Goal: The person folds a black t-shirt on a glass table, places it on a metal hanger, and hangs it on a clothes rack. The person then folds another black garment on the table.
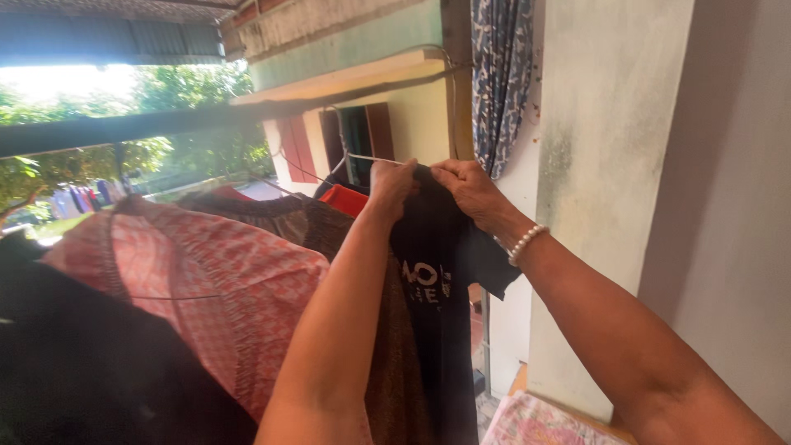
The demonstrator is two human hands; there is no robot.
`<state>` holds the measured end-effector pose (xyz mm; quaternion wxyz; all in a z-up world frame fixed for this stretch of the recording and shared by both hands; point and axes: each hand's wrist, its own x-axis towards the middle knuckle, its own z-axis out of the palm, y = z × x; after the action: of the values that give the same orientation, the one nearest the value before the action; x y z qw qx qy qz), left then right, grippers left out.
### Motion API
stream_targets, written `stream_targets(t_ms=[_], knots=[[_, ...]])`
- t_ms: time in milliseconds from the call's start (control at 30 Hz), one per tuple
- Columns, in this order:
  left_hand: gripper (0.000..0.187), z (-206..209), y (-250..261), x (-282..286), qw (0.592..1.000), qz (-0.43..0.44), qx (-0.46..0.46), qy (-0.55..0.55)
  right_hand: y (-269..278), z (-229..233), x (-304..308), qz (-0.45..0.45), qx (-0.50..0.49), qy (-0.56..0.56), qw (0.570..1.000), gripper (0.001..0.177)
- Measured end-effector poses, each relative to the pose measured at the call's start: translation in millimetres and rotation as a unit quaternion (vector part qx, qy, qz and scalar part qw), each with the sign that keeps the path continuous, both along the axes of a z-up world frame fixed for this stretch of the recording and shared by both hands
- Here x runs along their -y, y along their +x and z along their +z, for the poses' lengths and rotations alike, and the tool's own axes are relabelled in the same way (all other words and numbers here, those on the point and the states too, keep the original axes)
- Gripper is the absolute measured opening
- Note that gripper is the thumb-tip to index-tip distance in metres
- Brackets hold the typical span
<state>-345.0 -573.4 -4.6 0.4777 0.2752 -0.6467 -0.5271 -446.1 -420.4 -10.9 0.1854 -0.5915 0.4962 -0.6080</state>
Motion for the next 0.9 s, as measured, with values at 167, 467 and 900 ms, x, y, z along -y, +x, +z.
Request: stream_targets(t_ms=[167, 467, 900], knots=[[0.034, 1, 3, -29, 0.999, 0.018, 0.018, -0.022, -1, -4, -11, -0.001, 0.004, -0.044, 0.999, 0.032], [0.033, 37, 3, -37, 0.989, 0.089, 0.010, -0.120, 1, 13, -2, 0.017, 0.052, -0.093, 0.994, 0.029], [0.022, 12, 12, -4, 0.997, 0.073, -0.011, 0.004, -6, -7, 44, 0.011, -0.004, -0.018, 1.000, 0.032]])
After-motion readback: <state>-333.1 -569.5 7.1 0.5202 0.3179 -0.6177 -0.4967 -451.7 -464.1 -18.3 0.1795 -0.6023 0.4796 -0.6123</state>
